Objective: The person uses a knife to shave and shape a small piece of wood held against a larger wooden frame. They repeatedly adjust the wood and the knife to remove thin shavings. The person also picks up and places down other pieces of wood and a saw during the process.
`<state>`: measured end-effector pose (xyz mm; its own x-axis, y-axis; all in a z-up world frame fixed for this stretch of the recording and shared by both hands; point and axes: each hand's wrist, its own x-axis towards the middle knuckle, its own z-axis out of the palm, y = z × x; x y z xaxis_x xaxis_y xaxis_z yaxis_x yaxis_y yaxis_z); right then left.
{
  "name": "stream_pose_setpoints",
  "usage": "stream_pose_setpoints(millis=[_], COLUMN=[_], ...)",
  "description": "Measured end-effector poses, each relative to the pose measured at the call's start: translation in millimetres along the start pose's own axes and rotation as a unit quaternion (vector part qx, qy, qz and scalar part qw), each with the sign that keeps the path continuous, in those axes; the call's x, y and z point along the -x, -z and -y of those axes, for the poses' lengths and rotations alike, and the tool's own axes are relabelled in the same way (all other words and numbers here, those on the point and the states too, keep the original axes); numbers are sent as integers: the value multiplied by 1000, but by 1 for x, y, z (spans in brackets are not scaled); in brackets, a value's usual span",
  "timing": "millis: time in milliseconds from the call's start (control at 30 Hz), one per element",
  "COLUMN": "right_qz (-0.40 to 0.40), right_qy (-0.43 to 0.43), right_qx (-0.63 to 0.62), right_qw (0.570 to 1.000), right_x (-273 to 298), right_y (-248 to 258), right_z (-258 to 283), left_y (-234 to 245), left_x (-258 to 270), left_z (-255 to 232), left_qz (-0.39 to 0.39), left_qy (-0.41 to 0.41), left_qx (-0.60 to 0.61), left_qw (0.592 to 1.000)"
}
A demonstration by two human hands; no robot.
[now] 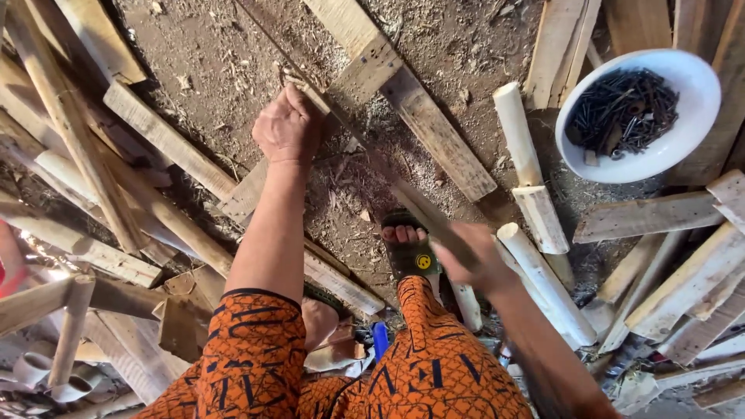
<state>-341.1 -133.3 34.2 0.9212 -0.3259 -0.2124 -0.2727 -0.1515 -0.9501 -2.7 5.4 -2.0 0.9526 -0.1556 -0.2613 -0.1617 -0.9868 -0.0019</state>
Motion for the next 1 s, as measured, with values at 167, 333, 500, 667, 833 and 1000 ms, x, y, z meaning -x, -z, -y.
stream_pose_setpoints(millis=[167,333,500,667,833,1000], right_qz=[-56,-81,-157,19,-82,-27], right_qy=[-6,-60,-53,-248,158,398], right_qx=[-131,-302,-620,294,318,494], right_qw=[990,948,767,923,931,772], right_x=[-58,-27,-87,-10,-24,-38], right_y=[-4,32,34,36,40,50], right_z=[69,25,72,34,166,296], left_y=[11,44,71,145,179,226], left_x=[-6,16,71,132,182,229], left_z=[-11,-16,-11,-14,-14,-8], left_qz=[-6,-15,-25,173,347,408], left_qy=[35,16,-69,7,30,0], left_qx=[61,106,322,497,637,657], left_qw=[998,994,944,851,688,634])
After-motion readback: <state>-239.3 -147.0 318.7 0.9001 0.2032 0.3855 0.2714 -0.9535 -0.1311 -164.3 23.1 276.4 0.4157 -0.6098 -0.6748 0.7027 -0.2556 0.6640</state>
